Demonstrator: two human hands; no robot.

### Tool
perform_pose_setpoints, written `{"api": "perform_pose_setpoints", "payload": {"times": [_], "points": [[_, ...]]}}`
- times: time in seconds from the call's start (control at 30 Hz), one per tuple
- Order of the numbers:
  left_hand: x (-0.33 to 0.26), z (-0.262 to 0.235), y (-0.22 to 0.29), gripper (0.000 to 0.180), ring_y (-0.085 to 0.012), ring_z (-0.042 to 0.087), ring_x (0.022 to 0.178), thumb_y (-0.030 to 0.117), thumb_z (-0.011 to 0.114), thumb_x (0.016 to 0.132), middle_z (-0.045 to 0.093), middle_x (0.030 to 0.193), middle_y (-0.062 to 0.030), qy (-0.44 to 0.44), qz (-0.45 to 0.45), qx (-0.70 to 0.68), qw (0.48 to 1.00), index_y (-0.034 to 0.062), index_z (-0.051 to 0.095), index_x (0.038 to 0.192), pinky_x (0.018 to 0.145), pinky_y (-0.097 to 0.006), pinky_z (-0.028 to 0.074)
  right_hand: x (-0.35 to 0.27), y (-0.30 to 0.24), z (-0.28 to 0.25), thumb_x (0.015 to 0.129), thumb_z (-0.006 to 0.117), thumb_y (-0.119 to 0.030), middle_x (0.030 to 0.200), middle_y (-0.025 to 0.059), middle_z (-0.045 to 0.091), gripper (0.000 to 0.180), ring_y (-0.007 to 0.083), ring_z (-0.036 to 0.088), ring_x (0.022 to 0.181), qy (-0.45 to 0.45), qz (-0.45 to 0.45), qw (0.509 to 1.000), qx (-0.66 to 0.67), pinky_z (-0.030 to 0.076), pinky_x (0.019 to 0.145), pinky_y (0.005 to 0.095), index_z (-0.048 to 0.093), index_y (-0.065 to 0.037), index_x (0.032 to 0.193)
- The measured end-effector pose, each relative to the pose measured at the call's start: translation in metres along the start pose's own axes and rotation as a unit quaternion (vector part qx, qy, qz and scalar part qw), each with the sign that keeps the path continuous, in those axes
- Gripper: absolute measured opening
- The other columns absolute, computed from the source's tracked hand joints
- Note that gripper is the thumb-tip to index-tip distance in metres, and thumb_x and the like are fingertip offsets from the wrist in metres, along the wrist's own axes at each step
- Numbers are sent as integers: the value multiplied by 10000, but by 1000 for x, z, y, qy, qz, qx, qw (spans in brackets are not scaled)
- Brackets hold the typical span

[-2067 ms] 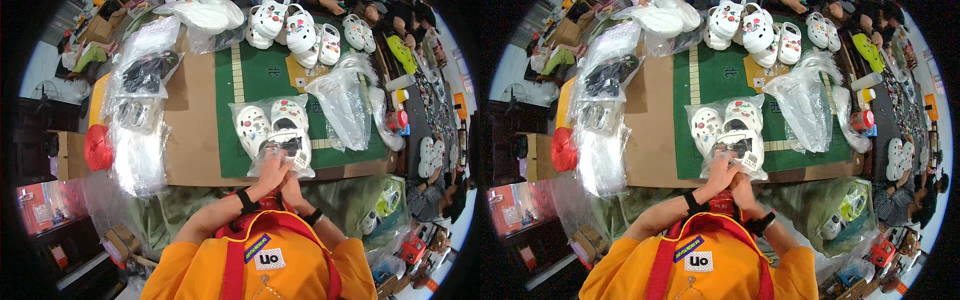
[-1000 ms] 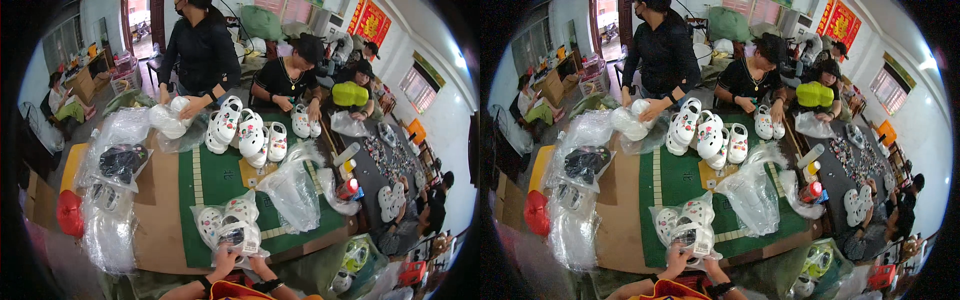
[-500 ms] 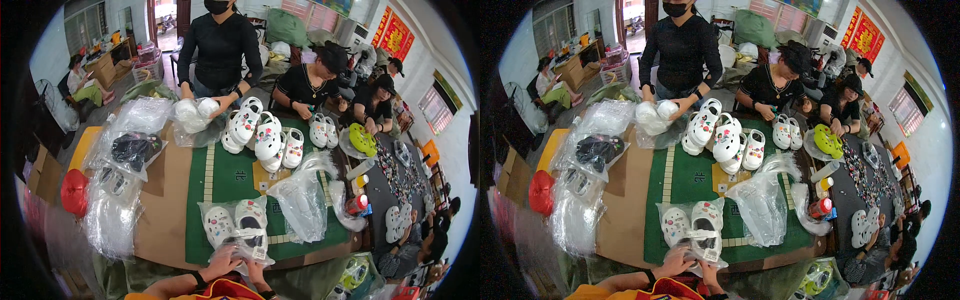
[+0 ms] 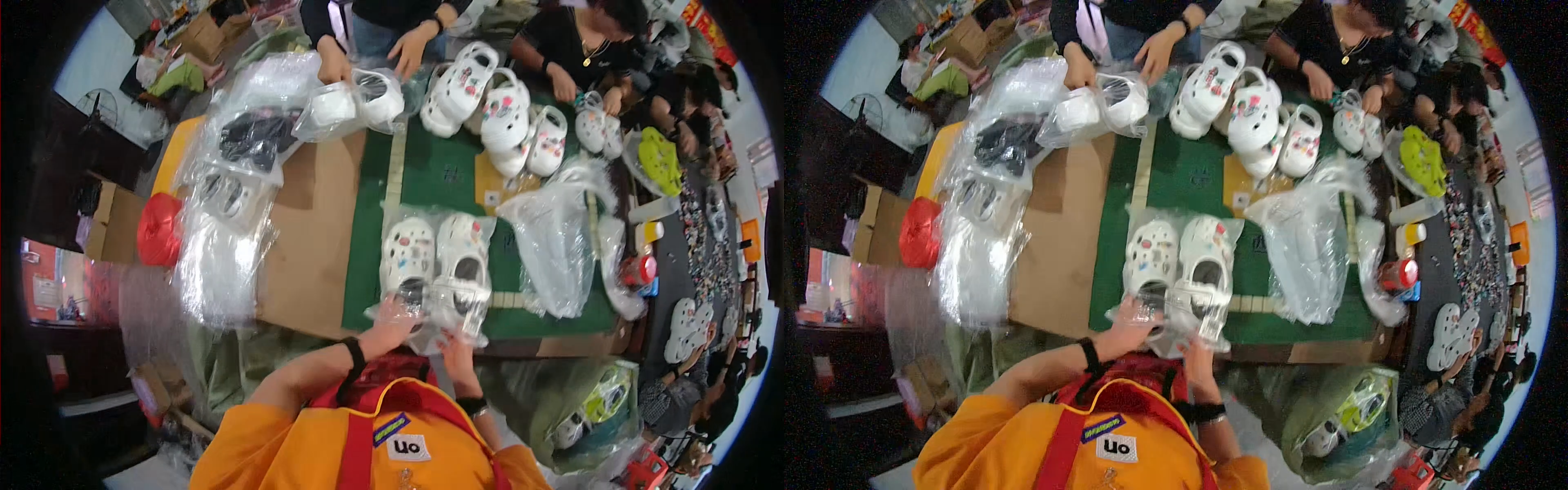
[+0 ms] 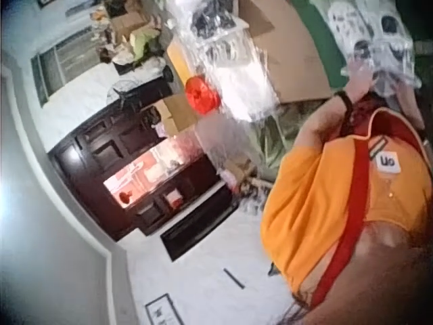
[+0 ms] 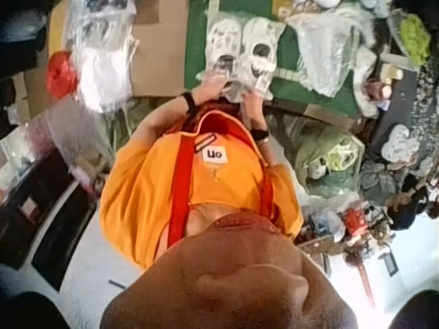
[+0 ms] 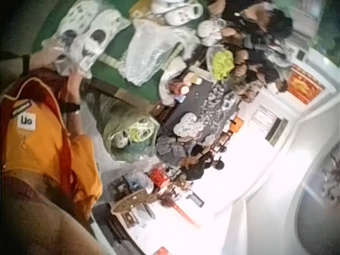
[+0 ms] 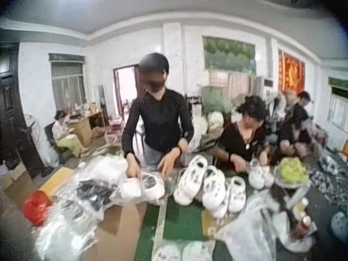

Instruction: The recorder picks up shoes, puts them into plastic bags, and then puts the bagged shoes into a large green woven bag.

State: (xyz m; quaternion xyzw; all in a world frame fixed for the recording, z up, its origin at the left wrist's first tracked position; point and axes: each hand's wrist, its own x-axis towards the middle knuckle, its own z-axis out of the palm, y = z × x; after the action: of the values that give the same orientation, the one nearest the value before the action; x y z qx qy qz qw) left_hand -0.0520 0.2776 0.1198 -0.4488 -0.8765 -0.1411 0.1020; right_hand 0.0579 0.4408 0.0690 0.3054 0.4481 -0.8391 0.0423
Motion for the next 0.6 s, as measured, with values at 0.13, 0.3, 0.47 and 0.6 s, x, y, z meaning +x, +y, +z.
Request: {"api": "perform_pose_setpoints", "payload": {"times": [0.13,0.3,0.47,0.6], "points": [[-5,16,0,163,-223,484,690,188,545,641,481,654,-63,-49,-62,13,997,110,479,769,697,-380,340,2,-15,33,802,576,-329,1053,6,482,399,165,455,949,111,27,991,72,413,708,357,419,-165,1130],[0,2,0,229,-255,485,686,208,627,607,475,626,-73,-82,-61,-47,994,103,541,791,727,-391,353,-12,-36,56,820,476,-458,948,4,465,334,143,440,890,83,100,985,110,396,750,405,460,-172,991],[-5,-3,-11,161,-258,505,646,225,586,634,499,571,-63,-36,-4,-52,998,109,559,742,659,-410,382,1,-24,47,831,472,-396,1024,27,463,362,170,445,907,118,103,974,166,389,812,408,434,-156,1100],[-3,-7,-16,140,-241,514,631,236,560,622,506,551,-48,-164,-11,-63,984,117,555,697,636,-395,375,1,-18,43,847,460,-291,1144,67,424,402,213,415,1049,154,16,969,191,352,917,400,373,-108,1195]]}}
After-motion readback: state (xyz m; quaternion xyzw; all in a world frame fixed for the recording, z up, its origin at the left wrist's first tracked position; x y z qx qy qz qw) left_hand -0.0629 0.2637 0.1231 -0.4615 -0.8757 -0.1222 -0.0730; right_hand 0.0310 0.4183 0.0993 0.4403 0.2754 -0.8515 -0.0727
